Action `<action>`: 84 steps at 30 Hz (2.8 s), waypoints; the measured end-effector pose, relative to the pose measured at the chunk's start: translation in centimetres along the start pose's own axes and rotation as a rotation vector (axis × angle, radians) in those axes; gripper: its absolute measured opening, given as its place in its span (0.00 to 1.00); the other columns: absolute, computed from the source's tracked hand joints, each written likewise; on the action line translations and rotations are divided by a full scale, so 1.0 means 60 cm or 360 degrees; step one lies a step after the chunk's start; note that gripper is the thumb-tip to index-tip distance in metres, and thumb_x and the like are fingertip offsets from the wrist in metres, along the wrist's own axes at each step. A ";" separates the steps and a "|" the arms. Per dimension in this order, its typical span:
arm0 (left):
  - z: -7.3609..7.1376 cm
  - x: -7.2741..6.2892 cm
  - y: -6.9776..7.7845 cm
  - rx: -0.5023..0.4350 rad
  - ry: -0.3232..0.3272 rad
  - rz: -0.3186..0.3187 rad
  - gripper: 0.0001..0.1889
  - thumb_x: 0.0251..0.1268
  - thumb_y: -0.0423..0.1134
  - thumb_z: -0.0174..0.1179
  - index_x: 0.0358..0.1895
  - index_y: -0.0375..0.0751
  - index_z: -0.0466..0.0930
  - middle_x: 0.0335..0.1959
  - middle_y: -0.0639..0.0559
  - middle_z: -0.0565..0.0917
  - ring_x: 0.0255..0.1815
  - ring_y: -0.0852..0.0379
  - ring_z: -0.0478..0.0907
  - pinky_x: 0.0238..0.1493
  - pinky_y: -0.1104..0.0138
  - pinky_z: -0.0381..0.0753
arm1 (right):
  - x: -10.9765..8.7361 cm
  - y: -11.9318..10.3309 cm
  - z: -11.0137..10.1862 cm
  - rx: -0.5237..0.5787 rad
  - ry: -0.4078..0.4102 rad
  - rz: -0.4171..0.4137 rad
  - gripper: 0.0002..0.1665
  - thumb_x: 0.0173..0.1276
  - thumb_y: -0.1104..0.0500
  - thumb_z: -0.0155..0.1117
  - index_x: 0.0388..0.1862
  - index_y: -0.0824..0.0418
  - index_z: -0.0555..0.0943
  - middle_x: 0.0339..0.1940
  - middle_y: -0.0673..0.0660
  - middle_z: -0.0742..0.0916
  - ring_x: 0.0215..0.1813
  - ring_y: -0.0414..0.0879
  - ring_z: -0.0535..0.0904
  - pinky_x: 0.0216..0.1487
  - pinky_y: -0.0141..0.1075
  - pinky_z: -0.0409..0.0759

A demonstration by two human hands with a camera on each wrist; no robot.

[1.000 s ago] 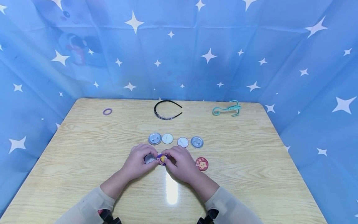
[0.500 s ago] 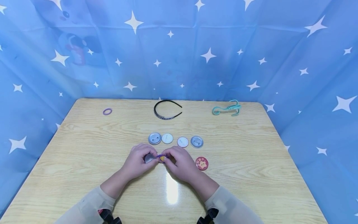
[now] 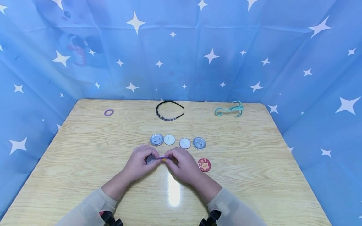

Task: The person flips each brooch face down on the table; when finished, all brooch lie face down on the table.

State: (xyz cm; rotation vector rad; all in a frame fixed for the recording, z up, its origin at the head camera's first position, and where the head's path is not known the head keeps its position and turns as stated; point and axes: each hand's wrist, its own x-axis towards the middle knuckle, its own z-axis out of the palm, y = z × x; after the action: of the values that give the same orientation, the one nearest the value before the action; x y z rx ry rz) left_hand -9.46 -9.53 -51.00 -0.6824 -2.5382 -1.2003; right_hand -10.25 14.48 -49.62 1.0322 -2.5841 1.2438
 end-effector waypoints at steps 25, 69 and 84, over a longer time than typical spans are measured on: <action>-0.001 -0.001 -0.002 0.0149 -0.0139 0.0056 0.10 0.59 0.41 0.78 0.42 0.59 0.90 0.47 0.64 0.90 0.53 0.57 0.80 0.55 0.52 0.73 | -0.001 0.003 0.002 -0.0121 -0.0031 -0.0118 0.13 0.59 0.68 0.75 0.40 0.53 0.89 0.45 0.45 0.86 0.48 0.42 0.78 0.50 0.38 0.78; 0.045 0.030 0.027 0.0371 -0.0193 0.0321 0.22 0.54 0.59 0.77 0.48 0.52 0.88 0.51 0.55 0.85 0.57 0.50 0.78 0.56 0.50 0.75 | 0.007 0.006 -0.020 0.0574 0.0672 0.0155 0.13 0.79 0.69 0.59 0.33 0.67 0.85 0.37 0.58 0.87 0.47 0.48 0.80 0.54 0.32 0.76; 0.093 0.055 0.067 0.0445 -0.0196 0.0399 0.17 0.61 0.54 0.74 0.49 0.50 0.89 0.48 0.57 0.85 0.53 0.53 0.80 0.57 0.55 0.78 | -0.045 0.044 -0.069 -0.0158 0.0658 0.0015 0.05 0.62 0.66 0.73 0.33 0.56 0.87 0.35 0.51 0.86 0.42 0.50 0.78 0.47 0.36 0.75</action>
State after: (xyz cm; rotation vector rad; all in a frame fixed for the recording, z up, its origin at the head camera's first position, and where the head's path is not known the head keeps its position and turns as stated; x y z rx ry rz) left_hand -10.38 -1.95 -50.49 -0.9923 -2.5520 -0.7253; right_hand -10.61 20.05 -49.54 0.6605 -2.3055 1.1707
